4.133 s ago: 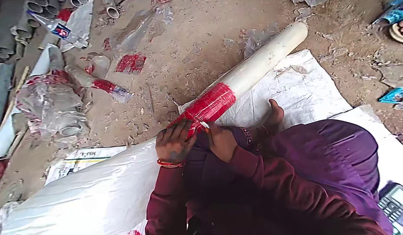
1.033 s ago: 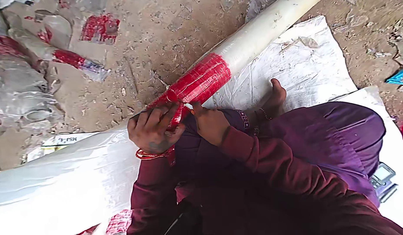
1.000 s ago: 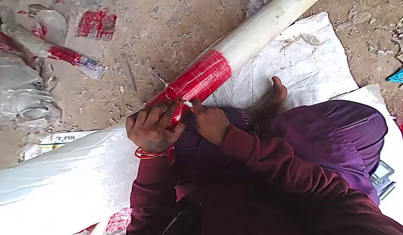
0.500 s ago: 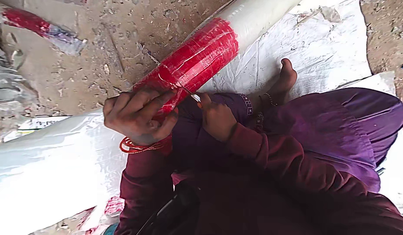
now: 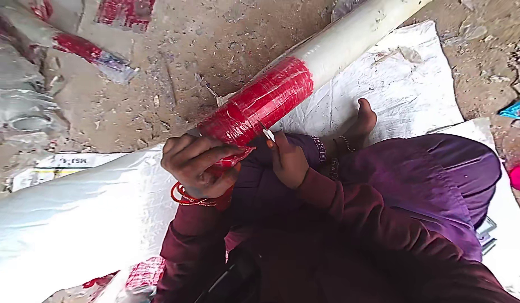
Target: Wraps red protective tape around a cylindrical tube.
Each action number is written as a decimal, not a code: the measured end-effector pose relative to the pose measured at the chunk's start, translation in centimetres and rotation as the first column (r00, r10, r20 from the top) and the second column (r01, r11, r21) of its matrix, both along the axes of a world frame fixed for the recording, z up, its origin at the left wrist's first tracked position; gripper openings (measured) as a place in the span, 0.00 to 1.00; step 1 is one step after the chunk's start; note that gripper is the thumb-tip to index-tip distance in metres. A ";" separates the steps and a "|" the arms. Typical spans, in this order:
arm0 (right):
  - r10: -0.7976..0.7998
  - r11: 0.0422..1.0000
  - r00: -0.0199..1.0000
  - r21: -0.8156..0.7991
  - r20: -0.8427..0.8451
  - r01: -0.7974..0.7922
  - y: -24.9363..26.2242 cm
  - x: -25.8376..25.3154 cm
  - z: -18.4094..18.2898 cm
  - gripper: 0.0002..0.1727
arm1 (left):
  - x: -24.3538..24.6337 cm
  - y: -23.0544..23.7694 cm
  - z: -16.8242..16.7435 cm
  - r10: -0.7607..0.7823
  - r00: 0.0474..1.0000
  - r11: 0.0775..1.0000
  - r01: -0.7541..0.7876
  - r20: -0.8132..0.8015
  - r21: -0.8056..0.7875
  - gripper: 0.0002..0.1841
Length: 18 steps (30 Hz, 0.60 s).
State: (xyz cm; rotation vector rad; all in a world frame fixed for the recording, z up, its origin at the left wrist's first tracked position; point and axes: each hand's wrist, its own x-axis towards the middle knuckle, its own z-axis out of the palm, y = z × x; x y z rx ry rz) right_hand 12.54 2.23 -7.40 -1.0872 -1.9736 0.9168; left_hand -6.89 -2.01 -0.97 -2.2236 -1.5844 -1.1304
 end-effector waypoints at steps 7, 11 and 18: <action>-0.093 0.912 0.989 0.409 0.114 0.039 9.7 -1.6 2.4 0.16 | 1.6 -2.9 1.7 -0.104 0.985 0.990 0.116 0.137 -0.082 0.20; -0.114 0.869 0.981 0.495 0.159 0.021 11.3 -1.6 0.4 0.15 | 0.9 -5.9 6.8 -0.198 0.950 0.970 0.224 0.240 -0.089 0.15; 0.058 0.934 0.997 0.349 0.057 -0.074 11.3 2.0 0.0 0.20 | -0.7 -11.4 13.7 -0.235 0.865 0.971 0.227 0.444 0.072 0.23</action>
